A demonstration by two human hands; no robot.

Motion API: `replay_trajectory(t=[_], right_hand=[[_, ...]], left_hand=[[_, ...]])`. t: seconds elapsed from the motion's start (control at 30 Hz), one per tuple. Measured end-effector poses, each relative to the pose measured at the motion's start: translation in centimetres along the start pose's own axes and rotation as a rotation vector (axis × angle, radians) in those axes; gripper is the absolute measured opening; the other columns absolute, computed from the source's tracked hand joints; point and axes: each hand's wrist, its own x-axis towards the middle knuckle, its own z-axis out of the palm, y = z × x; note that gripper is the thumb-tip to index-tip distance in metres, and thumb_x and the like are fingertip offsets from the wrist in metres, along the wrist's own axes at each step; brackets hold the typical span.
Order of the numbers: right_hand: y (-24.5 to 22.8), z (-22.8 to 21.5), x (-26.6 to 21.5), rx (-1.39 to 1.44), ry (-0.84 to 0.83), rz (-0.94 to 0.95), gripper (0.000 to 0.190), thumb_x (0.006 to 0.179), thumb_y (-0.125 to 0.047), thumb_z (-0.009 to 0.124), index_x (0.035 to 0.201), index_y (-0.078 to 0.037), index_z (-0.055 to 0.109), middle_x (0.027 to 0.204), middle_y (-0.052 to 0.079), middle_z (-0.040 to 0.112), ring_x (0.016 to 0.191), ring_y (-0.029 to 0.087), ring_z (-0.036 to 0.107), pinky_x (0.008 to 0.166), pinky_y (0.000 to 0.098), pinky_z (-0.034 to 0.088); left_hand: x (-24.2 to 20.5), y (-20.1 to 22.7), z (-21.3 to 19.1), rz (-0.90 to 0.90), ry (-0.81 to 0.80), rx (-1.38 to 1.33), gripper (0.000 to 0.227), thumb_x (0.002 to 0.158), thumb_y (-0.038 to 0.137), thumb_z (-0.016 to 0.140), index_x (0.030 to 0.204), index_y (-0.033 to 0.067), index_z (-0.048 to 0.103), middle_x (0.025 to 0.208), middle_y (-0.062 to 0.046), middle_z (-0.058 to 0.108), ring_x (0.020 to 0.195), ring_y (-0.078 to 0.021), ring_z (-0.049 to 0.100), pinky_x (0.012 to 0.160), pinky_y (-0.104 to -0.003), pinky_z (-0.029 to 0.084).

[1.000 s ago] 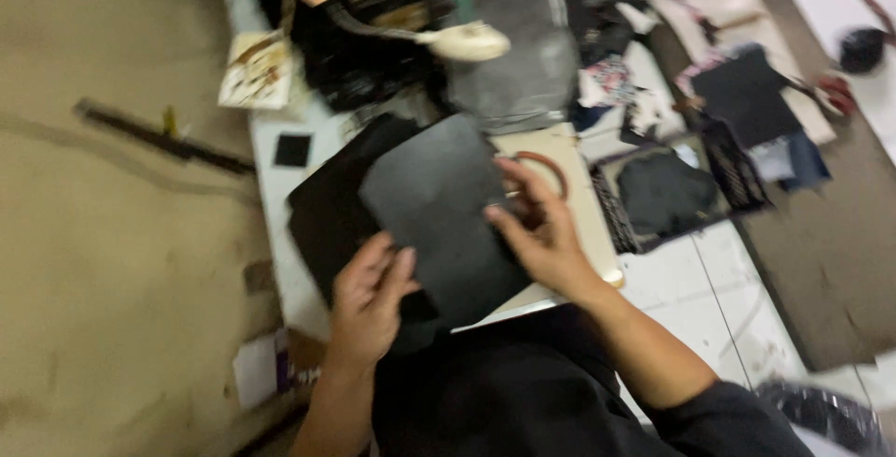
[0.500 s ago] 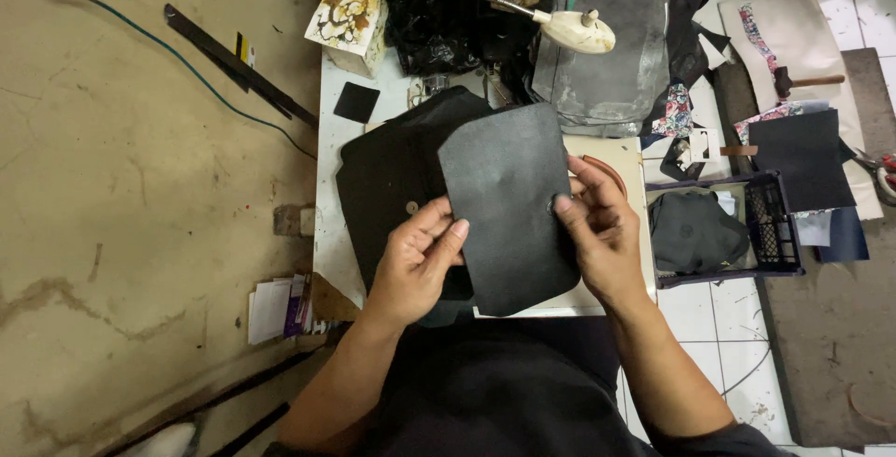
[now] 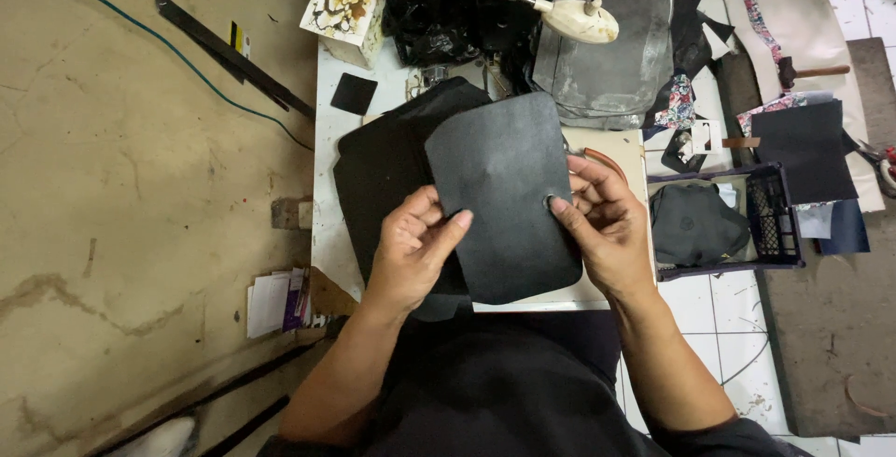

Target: Assembling a leather bag by aligning panels, applying reinforcement strips, folding edges, and inserting structural components.

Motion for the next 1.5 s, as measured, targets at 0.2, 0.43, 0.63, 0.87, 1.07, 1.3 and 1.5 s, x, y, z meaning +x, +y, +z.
replay_trajectory(t=[0.2,0.43,0.63,0.87,1.07,1.3,1.5], right_hand=[[-0.3,1.5,-1.2,-0.112,-0.051,-0.036,0.054,0.086,0.011,0.073,0.137,0.008,0.054,0.101,0.017,0.073,0.081,0.018,0.074,0.073,0.0287,0.062],[0.3,1.5,-1.7,-0.215,-0.037,-0.097,0.051,0.087,0.01,0.074,0.135,0.006,0.055,0.097,0.015,0.072,0.077,0.018,0.073,0.067,0.0274,0.06],[-0.6,1.9,-1.7,-0.228,-0.026,-0.116,0.049,0.087,0.01,0.074,0.133,0.006,0.057,0.095,0.016,0.072,0.075,0.017,0.072,0.065,0.0264,0.059],[0.1,1.4,-1.6,-0.267,-0.021,-0.134,0.048,0.088,0.009,0.074,0.133,0.006,0.058,0.095,0.016,0.073,0.075,0.018,0.07,0.064,0.0263,0.057],[1.0,0.6,-0.4,-0.265,0.001,-0.093,0.05,0.09,0.009,0.072,0.138,0.005,0.056,0.105,0.012,0.067,0.086,0.016,0.067,0.077,0.0284,0.058],[-2.1,3.8,0.0,-0.478,-0.133,-0.185,0.04,0.096,-0.003,0.072,0.134,0.001,0.063,0.126,0.022,0.068,0.112,0.031,0.068,0.09,0.0394,0.056],[-0.9,4.8,0.3,-0.244,-0.235,-0.035,0.036,0.097,-0.006,0.07,0.131,0.004,0.065,0.114,0.019,0.076,0.104,0.02,0.073,0.086,0.0349,0.061]], left_hand=[[1.2,3.9,2.5,0.139,0.219,0.133,0.021,0.085,0.004,0.084,0.102,-0.0032,0.075,0.091,-0.02,0.079,0.084,-0.0174,0.072,0.071,-0.036,0.065],[1.4,3.3,2.7,0.212,0.257,0.223,0.009,0.087,0.003,0.082,0.092,-0.0006,0.076,0.081,-0.016,0.078,0.077,-0.017,0.073,0.067,-0.035,0.063],[1.5,4.3,2.9,0.203,0.23,0.232,0.007,0.09,0.003,0.078,0.093,-0.0021,0.073,0.081,-0.018,0.077,0.077,-0.0195,0.073,0.068,-0.037,0.062],[1.6,3.0,2.5,0.19,0.24,0.209,0.008,0.093,0.004,0.076,0.096,-0.0027,0.074,0.083,-0.017,0.077,0.08,-0.0185,0.072,0.07,-0.037,0.061],[0.5,3.1,2.7,0.288,0.215,0.5,0.006,0.098,0.005,0.068,0.101,-0.0001,0.069,0.086,-0.024,0.076,0.081,-0.0322,0.078,0.07,-0.043,0.061],[-0.4,5.8,4.9,0.394,0.121,0.784,0.036,0.099,-0.005,0.051,0.134,-0.0137,0.045,0.105,-0.038,0.067,0.082,-0.0445,0.073,0.064,-0.048,0.06],[-0.3,2.7,5.2,0.408,-0.049,0.898,0.073,0.091,-0.013,0.045,0.157,-0.0166,0.013,0.152,-0.048,0.032,0.129,-0.0618,0.048,0.102,-0.06,0.049]])
